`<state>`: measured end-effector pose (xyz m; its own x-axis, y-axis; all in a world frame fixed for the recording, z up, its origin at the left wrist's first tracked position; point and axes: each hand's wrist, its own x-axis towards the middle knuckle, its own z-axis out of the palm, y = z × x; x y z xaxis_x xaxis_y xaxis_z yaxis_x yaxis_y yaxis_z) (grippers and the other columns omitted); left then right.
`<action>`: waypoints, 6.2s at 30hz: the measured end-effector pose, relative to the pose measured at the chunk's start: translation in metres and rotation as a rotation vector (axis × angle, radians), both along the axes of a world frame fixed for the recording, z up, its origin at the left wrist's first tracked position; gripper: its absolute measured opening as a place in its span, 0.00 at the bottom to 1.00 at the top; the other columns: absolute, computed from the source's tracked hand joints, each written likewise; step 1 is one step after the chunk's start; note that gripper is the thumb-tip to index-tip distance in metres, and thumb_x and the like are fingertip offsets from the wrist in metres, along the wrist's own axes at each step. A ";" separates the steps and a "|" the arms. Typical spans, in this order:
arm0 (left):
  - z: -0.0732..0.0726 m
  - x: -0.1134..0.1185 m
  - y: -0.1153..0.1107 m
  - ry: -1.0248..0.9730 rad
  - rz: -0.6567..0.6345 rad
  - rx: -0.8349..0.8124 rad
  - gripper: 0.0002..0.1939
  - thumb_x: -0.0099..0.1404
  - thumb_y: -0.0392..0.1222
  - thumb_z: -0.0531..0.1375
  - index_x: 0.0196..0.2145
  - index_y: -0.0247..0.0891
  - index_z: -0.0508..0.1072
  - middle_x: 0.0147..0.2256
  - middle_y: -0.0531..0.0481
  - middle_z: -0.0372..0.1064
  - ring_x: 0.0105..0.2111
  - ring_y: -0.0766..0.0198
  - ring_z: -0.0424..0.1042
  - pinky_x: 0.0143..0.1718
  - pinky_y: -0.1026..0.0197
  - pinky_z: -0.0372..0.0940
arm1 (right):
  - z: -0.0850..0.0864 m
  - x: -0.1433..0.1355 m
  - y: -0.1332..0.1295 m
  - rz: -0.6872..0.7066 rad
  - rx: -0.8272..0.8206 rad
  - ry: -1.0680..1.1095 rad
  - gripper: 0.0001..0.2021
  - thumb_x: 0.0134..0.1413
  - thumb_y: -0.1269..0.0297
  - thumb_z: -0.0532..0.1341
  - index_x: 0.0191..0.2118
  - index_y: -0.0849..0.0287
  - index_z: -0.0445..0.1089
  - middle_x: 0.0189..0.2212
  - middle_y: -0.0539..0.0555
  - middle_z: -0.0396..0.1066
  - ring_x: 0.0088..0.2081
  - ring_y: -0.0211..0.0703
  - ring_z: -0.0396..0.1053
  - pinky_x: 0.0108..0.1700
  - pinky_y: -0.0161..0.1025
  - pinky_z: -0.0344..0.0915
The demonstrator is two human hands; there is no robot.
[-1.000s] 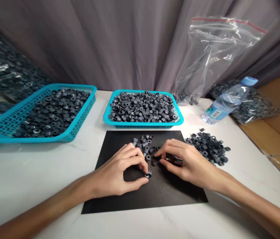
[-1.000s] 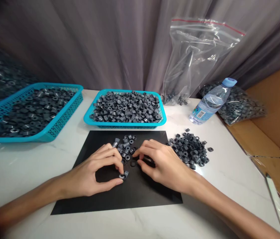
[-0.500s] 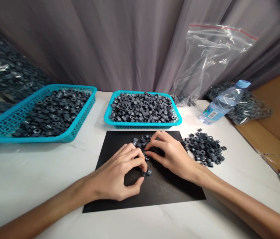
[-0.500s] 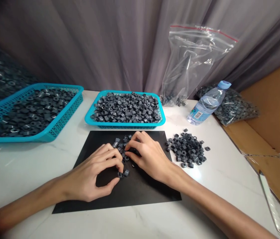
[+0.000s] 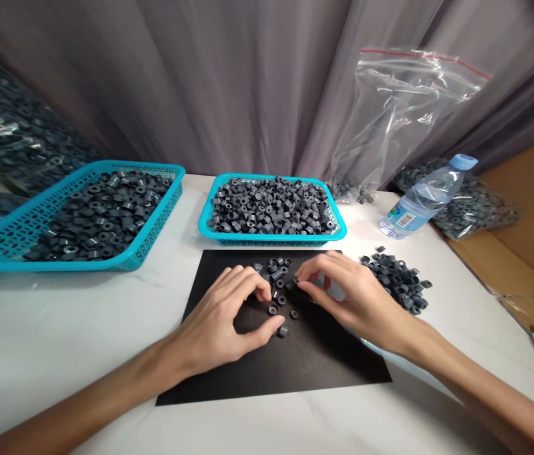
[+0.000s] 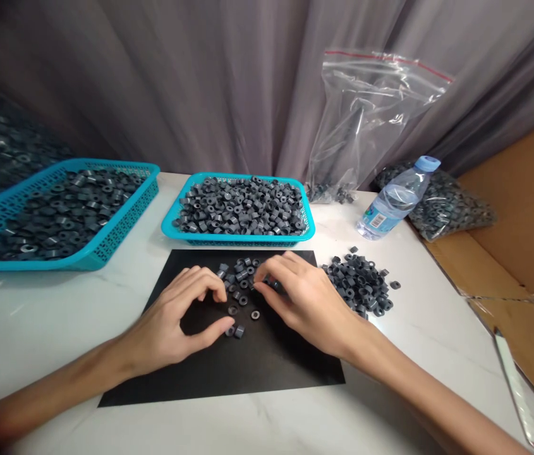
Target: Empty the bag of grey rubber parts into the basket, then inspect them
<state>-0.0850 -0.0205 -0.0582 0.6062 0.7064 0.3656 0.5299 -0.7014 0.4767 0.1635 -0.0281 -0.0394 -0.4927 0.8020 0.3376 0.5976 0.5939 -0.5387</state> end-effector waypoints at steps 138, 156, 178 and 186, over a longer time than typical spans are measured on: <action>-0.001 0.010 0.004 -0.568 -0.044 -0.946 0.15 0.72 0.46 0.61 0.52 0.38 0.78 0.43 0.45 0.80 0.39 0.63 0.73 0.39 0.63 0.64 | -0.021 -0.006 -0.020 -0.227 -0.284 0.453 0.10 0.73 0.57 0.52 0.42 0.56 0.64 0.30 0.49 0.68 0.31 0.38 0.67 0.33 0.35 0.63; 0.004 0.011 -0.001 -0.404 -0.134 -0.892 0.15 0.75 0.47 0.56 0.38 0.37 0.79 0.35 0.51 0.77 0.36 0.66 0.70 0.40 0.65 0.64 | -0.034 -0.015 -0.024 0.004 -0.214 0.503 0.15 0.64 0.64 0.65 0.55 0.51 0.75 0.35 0.49 0.75 0.33 0.37 0.70 0.35 0.33 0.65; 0.001 0.018 -0.001 -0.752 0.015 -1.010 0.08 0.61 0.38 0.71 0.39 0.35 0.80 0.30 0.51 0.80 0.28 0.71 0.76 0.32 0.71 0.71 | -0.040 -0.020 -0.036 -0.185 -0.347 0.697 0.07 0.65 0.58 0.64 0.43 0.53 0.77 0.34 0.48 0.75 0.32 0.34 0.69 0.33 0.29 0.64; 0.001 0.017 -0.003 -0.729 0.022 -0.984 0.07 0.63 0.40 0.70 0.39 0.36 0.82 0.29 0.51 0.79 0.26 0.73 0.73 0.31 0.72 0.69 | -0.045 -0.007 -0.040 -0.157 -0.105 0.452 0.10 0.72 0.65 0.56 0.51 0.52 0.72 0.33 0.49 0.69 0.33 0.36 0.67 0.34 0.33 0.63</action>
